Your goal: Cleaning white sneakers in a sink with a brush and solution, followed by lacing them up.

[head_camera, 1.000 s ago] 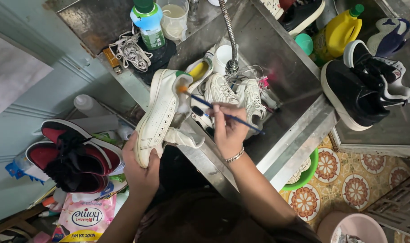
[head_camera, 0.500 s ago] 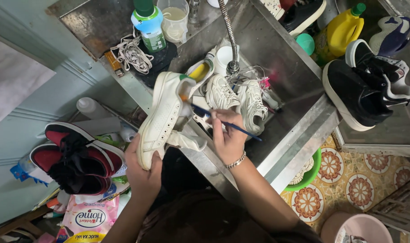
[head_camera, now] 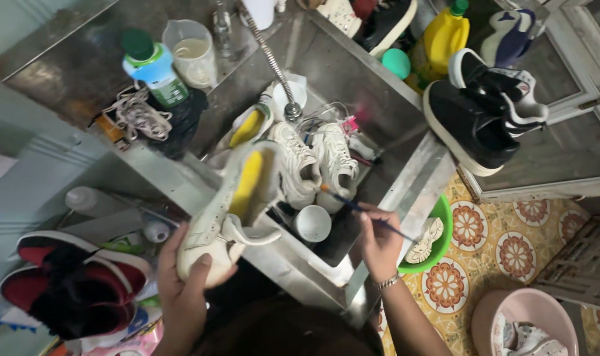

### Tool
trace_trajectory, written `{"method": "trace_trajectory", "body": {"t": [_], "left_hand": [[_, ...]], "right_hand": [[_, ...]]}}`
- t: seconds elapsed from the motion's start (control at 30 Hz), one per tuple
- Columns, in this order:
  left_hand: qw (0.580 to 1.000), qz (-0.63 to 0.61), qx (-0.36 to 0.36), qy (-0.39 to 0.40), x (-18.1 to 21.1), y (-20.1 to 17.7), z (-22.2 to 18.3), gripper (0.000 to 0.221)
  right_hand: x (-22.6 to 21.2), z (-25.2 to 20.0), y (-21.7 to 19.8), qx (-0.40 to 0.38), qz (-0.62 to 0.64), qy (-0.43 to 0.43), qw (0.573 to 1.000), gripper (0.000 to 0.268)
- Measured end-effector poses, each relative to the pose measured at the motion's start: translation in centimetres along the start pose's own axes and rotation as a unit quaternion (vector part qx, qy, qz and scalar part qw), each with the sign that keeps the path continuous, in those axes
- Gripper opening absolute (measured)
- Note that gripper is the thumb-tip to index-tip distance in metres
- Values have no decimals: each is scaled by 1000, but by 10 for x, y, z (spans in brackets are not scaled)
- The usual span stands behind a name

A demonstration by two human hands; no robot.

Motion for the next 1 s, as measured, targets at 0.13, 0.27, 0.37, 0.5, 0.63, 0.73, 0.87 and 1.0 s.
{"method": "trace_trajectory", "body": {"t": [0.13,0.27,0.37,0.5,0.63,0.73,0.87,1.0], "left_hand": [[987,-78,-24,-140,-24,63,13,62],[965,-165,-85,-186,-54,145,33,62],[950,-227,-70,-201,-92,201,53,64],[947,-258,21,-192,-131,258,89,58],[926,-322,90,-176,-179,298,141,56],[903,-365,154,-167,-196,322,175,66],[920,-357,113,-114,-198,345,223,71],[896,-395,-129,-158,-252,388,273,74]], "right_hand": [[0,-14,-17,-63,-100,25,993,9],[3,-20,-21,-93,-160,-13,983,9],[2,-19,-23,-90,-140,-8,986,9],[10,-17,-28,-72,-69,15,995,7],[12,-17,-36,-57,-89,5,994,7],[15,-19,-38,-70,-60,6,996,6],[22,-18,-36,-61,-17,-6,998,8],[24,-19,-37,-60,-1,18,998,8]]}}
Point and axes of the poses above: each hand's wrist, its own z-axis towards the middle knuckle, its own y-axis out of the palm, x = y × z, the point moved 8 cm from there along z, towards the middle knuckle, and after that the axes turned 3 degrees about -z, right-handed, at the moved point
